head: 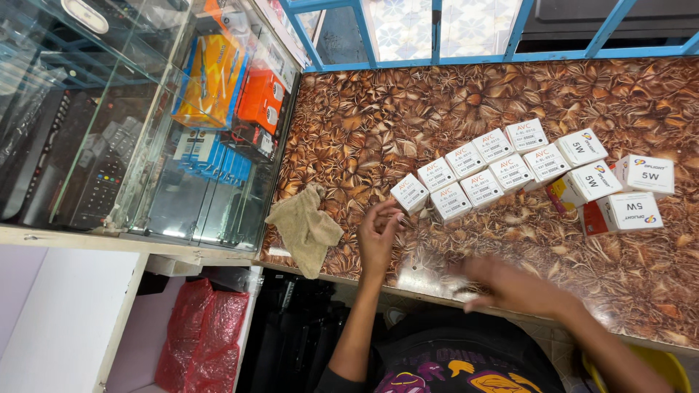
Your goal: The person wipes a white shelf with a cloth and then arranges small white boxes on it. They pick up boxes from a patterned counter and place them in rows on the shelf, adjusting their positions to align them neatly.
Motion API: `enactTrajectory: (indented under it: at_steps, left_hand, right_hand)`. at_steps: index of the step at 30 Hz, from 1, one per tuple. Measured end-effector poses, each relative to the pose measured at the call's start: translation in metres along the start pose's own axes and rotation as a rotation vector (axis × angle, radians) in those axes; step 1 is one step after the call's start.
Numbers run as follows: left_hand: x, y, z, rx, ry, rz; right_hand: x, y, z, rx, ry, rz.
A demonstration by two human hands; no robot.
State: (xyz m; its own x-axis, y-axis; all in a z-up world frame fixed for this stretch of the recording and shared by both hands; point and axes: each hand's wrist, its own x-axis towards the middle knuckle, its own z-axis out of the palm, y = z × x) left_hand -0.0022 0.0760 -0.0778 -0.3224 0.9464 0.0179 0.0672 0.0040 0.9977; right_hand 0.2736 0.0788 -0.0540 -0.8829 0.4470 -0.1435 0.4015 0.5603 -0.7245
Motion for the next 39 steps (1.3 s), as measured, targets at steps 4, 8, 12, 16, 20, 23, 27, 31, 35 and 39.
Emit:
enactTrajectory:
  at_steps: [4,8,12,16,20,23,27,31,35,39]
  left_hand:
    - [0.008,0.012,0.003,0.103,0.075,-0.053]
    - [0.016,0.017,0.008,0.254,-0.019,-0.079]
    - [0.015,0.029,0.018,0.375,-0.101,-0.127]
    - [0.023,-0.007,0.027,0.380,-0.086,0.009]
    - [0.022,-0.007,0.030,0.335,-0.067,-0.060]
    - [0.027,-0.029,0.032,0.296,-0.064,-0.040]
    - [0.033,-0.056,0.033,0.235,-0.002,0.044]
    - [0.020,-0.057,0.029,0.182,0.071,0.028]
    - [-0.005,-0.022,0.017,0.182,0.165,0.106]
    - [-0.027,-0.006,0.002,0.239,0.168,0.088]
  right_hand:
    - [0.031,-0.030,-0.089,-0.174,0.052,0.125]
    - [0.083,0.019,-0.105,-0.788,0.063,0.091]
    - [0.127,0.032,-0.106,-0.970,-0.104,0.045]
    - [0.140,0.038,-0.107,-0.924,-0.218,0.104]
    - [0.138,0.029,-0.109,-0.885,-0.225,0.090]
    - [0.132,0.020,-0.111,-0.836,-0.233,0.049]
    - [0.128,0.018,-0.116,-0.809,-0.230,-0.015]
    - [0.125,0.004,-0.126,-0.796,-0.229,-0.108]
    - [0.129,-0.003,-0.130,-0.840,-0.179,-0.228]
    - [0.152,0.005,-0.120,-0.875,-0.271,-0.364]
